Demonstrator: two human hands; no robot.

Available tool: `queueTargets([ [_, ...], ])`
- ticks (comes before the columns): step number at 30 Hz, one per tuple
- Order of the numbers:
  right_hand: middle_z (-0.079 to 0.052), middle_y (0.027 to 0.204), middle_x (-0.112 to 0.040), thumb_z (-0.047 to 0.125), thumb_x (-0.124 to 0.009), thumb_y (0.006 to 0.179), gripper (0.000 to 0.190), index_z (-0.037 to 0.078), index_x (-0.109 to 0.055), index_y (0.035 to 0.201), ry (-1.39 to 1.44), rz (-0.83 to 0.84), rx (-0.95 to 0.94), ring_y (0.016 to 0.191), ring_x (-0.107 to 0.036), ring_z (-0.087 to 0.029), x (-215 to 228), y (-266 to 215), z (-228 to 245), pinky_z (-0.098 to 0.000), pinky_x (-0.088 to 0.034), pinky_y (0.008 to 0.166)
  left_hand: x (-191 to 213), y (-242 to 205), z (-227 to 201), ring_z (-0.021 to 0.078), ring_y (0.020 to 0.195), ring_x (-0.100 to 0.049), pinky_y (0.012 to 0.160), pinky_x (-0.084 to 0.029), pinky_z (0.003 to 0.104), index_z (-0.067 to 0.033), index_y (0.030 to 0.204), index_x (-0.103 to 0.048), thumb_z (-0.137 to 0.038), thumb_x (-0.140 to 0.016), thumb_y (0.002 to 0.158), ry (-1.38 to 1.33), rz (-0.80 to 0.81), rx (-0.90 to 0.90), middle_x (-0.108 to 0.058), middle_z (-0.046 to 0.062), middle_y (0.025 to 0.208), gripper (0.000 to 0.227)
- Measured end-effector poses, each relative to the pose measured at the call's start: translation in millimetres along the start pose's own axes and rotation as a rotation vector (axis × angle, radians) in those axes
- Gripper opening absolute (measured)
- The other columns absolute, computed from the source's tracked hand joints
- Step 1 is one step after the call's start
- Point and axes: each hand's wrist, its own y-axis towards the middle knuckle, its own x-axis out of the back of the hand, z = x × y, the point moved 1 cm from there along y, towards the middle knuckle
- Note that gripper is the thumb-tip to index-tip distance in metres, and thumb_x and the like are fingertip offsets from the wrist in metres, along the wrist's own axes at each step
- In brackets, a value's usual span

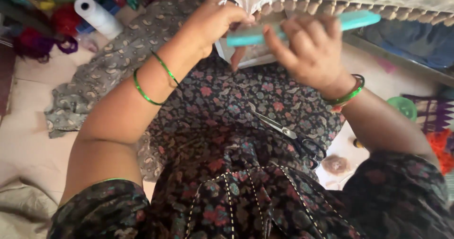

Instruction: Sewing and trimming decorative tassels onto the edge of a white fabric piece in a workshop environment.

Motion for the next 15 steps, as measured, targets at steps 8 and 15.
queueTargets([
  [8,-0.004,0.119,-0.063,0.033,-0.07,0.107,0.034,0.021,-0.064,0.138,-0.025,-0.012,0.279,0.109,-0.063,-0.021,-6,-6,8,-0.0433,-0.044,0.087,4,6,2,0.0166,0.065,-0.078,0.062,-0.064,0.033,0.0004,0.083,-0.079,-0.016,-0.069,0.083,-0.044,-0.021,0.111,-0.08,0.009,0.078,0.019],
  [15,-0.005,0.123,-0.063,0.021,-0.071,0.109,0.042,0.018,-0.06,0.15,-0.082,0.008,0.14,0.113,-0.063,-0.021,-19,-4,1,-0.0445,-0.043,0.091,2,8,-5,0.0111,0.057,-0.061,0.053,-0.045,0.03,-0.0011,0.076,-0.079,-0.015,-0.074,0.08,0.256,-0.084,-0.084,-0.07,0.005,0.066,0.016],
])
